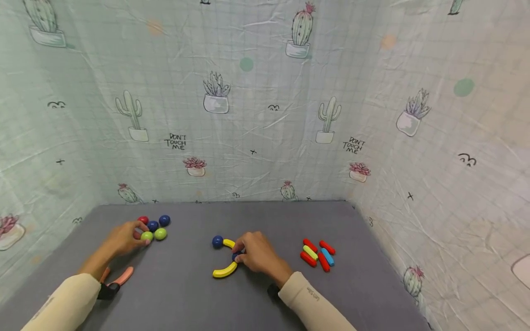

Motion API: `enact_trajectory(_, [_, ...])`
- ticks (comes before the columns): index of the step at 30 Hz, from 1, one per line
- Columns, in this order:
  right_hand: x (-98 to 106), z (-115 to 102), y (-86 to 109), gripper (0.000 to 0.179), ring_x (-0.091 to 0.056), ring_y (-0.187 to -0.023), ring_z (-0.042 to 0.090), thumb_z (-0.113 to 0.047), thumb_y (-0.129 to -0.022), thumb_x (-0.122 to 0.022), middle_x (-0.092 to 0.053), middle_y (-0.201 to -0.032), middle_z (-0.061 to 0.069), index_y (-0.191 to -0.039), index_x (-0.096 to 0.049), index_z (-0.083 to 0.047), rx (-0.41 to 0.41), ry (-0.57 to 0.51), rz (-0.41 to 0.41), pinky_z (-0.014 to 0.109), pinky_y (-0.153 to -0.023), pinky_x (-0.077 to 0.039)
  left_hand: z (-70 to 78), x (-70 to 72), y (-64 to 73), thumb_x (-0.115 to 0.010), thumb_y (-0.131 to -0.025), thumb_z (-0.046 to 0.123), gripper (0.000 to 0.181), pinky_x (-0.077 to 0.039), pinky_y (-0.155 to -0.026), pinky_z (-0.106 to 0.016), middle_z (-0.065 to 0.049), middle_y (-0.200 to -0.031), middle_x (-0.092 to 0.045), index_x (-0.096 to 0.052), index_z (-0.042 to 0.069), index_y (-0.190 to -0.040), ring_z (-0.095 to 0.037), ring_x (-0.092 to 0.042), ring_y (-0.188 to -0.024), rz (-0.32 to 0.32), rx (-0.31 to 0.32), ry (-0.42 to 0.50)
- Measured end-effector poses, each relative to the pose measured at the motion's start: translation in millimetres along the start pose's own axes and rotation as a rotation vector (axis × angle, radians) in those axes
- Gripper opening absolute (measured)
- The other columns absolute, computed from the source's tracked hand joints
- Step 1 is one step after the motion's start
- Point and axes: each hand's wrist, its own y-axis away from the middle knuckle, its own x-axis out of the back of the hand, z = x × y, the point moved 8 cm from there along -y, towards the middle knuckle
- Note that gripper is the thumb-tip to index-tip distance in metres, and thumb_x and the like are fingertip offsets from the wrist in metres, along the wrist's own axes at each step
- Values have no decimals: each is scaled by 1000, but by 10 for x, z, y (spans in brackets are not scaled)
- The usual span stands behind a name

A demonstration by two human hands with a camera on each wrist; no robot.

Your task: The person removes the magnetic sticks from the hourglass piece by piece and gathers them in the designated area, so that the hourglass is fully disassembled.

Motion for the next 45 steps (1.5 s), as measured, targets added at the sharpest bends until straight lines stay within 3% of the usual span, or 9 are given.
enact_trajectory(5, [-7,-24,-11,14,-75,-97,14,-17,-88,-88,-82,-101,-5,-102,-86,-17,7,10,-15,27,-81,-58,110,11,149,-82,-93,28,42,-51,-80,-58,-25,-104,-69,-66,-1,-120,-41,-66,-95,116,-9,-56])
enact_trajectory(8, [-4,-27,-23,14,-75,-96,13,-17,-88,-89,-82,-99,-5,-102,-86,-16,13,8,-18,27,-80,-57,367,12,270,-84,-92,30,41,-50,-78,-56,-23,-104,-65,-68,2,-118,-39,-63,-93,197,-69,-89])
enact_trajectory(10, [4,-21,-33,15,-74,-95,13,-17,-87,-89,-82,-98,-5,-101,-85,-17,12,10,-13,27,-80,-57,605,-10,334,-84,-92,32,38,-51,-78,-55,-19,-105,-65,-70,6,-116,-37,-63,-94,208,-127,-84])
enact_trajectory(16, [8,-15,-55,15,-74,-93,13,-19,-86,-90,-82,-96,-6,-100,-86,-16,11,-3,-15,26,-79,-56,1316,-223,522,-86,-91,30,27,-53,-80,-46,-6,-103,-68,-74,14,-110,-26,-64,-98,72,-274,3])
enact_trajectory(21, [3,0,-47,15,-73,-89,11,-22,-85,-92,-81,-93,-6,-98,-86,-17,2,1,-9,25,-76,-55,1771,-519,654,-88,-89,31,29,-50,-79,-39,-1,-101,-69,-74,18,-111,-20,-61,-98,-45,-374,39])
enact_trajectory(25, [-10,15,-37,16,-73,-85,9,-23,-84,-93,-81,-90,-7,-96,-86,-16,12,2,-1,24,-74,-54,2045,-751,688,-89,-87,31,33,-51,-79,-39,-1,-102,-68,-74,17,-113,-18,-59,-98,-65,-478,29])
enact_trajectory(30, [-40,19,-14,16,-72,-82,7,-24,-83,-93,-81,-87,-7,-94,-85,-16,24,-27,-1,22,-71,-54,2222,-963,660,-91,-85,30,33,-50,-79,-35,1,-100,-66,-75,18,-112,-15,-56,-95,-65,-545,2])
enact_trajectory(35, [-52,29,-4,15,-72,-80,5,-24,-83,-93,-81,-86,-8,-94,-85,-16,24,-38,8,22,-70,-54,2313,-1078,641,-94,-81,25,28,-46,-74,-28,4,-92,-65,-74,19,-99,-8,-52,-85,-45,-603,-14])
enact_trajectory(45, [-21,6,-11,16,-73,-81,7,-25,-83,-93,-81,-87,-8,-94,-85,-17,21,-21,20,22,-71,-54,2306,-1095,675,-92,-82,14,26,-47,-70,-26,5,-86,-66,-72,19,-98,-7,-57,-78,-38,-636,46])
